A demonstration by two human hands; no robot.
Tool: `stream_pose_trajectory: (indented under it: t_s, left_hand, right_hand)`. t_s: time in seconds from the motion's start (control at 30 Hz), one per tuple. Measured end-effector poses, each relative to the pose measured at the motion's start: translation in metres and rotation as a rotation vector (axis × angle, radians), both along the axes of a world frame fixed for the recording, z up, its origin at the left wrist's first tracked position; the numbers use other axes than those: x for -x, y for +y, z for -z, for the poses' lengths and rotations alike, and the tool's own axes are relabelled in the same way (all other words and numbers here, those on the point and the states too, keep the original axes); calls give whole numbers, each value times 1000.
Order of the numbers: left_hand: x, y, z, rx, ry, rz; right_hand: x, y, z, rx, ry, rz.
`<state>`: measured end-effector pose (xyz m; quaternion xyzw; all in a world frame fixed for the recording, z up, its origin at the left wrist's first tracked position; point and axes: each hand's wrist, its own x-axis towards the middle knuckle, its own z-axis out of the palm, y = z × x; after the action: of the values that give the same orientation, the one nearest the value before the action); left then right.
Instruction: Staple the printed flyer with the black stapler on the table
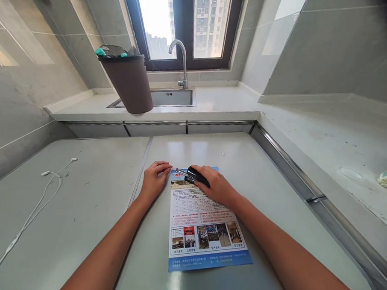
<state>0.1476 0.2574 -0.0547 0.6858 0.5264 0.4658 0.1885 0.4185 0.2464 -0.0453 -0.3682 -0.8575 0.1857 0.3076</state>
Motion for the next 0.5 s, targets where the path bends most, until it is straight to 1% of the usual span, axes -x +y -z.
stream_pose_trajectory:
  t_s: [0.07, 0.17, 0.27, 0.4, 0.5]
  left_hand:
    - [1, 0, 1, 34, -71, 25]
    - [0, -2, -2, 63, -110, 74]
    - [-6, -7, -7, 71, -123, 136]
    - [-16, -15, -12, 95, -69, 211]
    - [-22, -18, -13, 94, 1, 245]
  right_hand:
    - [0, 0, 0, 0, -5, -4]
    - [-1, 0, 1, -9, -5, -7]
    - [-2, 0, 0, -86, -52, -34]
    - [-3, -1, -1, -245, -124, -82]
    - [-2, -3, -2, -293, -94, -84]
